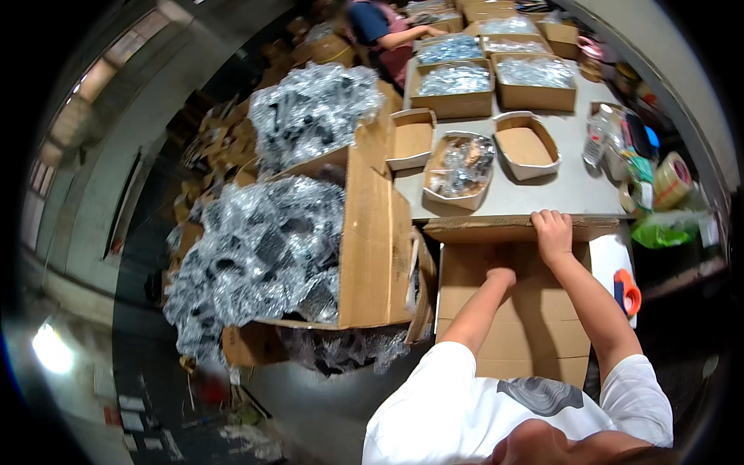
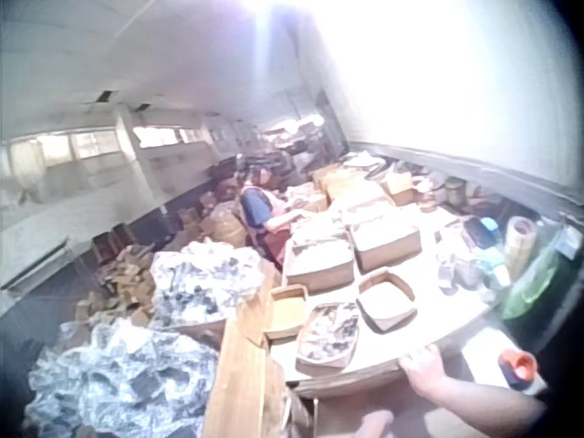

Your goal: The person picks up wrapped items from a large box, places them into smaller boxes, and seals the smaller boxes with a tape dispenser.

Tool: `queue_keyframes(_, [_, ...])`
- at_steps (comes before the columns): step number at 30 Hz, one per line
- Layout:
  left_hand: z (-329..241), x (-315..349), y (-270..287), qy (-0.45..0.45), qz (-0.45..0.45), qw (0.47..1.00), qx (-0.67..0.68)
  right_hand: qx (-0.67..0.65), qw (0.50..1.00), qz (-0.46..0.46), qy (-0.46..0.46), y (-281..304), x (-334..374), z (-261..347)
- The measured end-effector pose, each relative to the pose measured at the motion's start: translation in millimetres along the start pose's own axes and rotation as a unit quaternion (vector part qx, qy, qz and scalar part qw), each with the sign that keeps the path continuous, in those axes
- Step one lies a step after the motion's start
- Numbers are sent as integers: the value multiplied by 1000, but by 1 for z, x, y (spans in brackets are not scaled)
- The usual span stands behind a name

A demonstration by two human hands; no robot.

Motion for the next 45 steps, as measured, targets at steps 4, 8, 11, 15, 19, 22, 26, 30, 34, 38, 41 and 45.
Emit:
queue_keyframes(4, [-42, 68, 95, -156, -182, 968, 70, 36, 996, 65, -52, -43, -16, -60])
queue_keyframes(8, [8, 240, 193, -247, -386, 859, 227, 9, 991, 127, -43, -53, -24, -61])
queue_keyframes(11, [106, 334, 262, -66, -531, 833, 141, -22, 978, 197, -59, -32, -25, -54])
queue_keyframes(15, [305, 385, 269, 258, -636, 714, -141, -86, 968, 228, -66, -9, -16, -23])
queue_keyframes(19, [380, 363, 252, 408, -527, 745, 16, -149, 981, 81, -91, 6, -1, -33])
queue_keyframes(22, [336, 358, 251, 312, -587, 747, -14, -293, 949, 77, -89, 38, -4, -3])
queue_keyframes(26, [208, 378, 253, 71, -639, 764, 60, -557, 805, 187, -76, 48, -28, 63])
queue_keyframes(30, [93, 401, 234, -213, -633, 743, -44, -884, 290, 311, -196, 69, -47, 174])
queue_keyframes(34, [57, 381, 218, -386, -486, 784, 3, -923, 90, 311, -210, 69, -47, 206])
queue_keyframes(38, [104, 390, 242, -316, -444, 838, 10, -882, 247, 308, -257, 38, -30, 179])
queue_keyframes(41, [231, 364, 272, 79, -487, 864, -105, -760, 423, 351, -346, -22, 23, 116])
queue_keyframes(45, [342, 302, 248, 234, -346, 899, -131, -583, 548, 333, -499, -161, 135, 9])
Point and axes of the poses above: each hand's wrist, its own x-axis away from the middle knuckle, its own y-axis out of the back of the hand, z = x × y, the point moved 8 cm from there along -x, towards the middle knuckle, and after that the axes turned 4 degrees about -x, right-handed, at the moved point
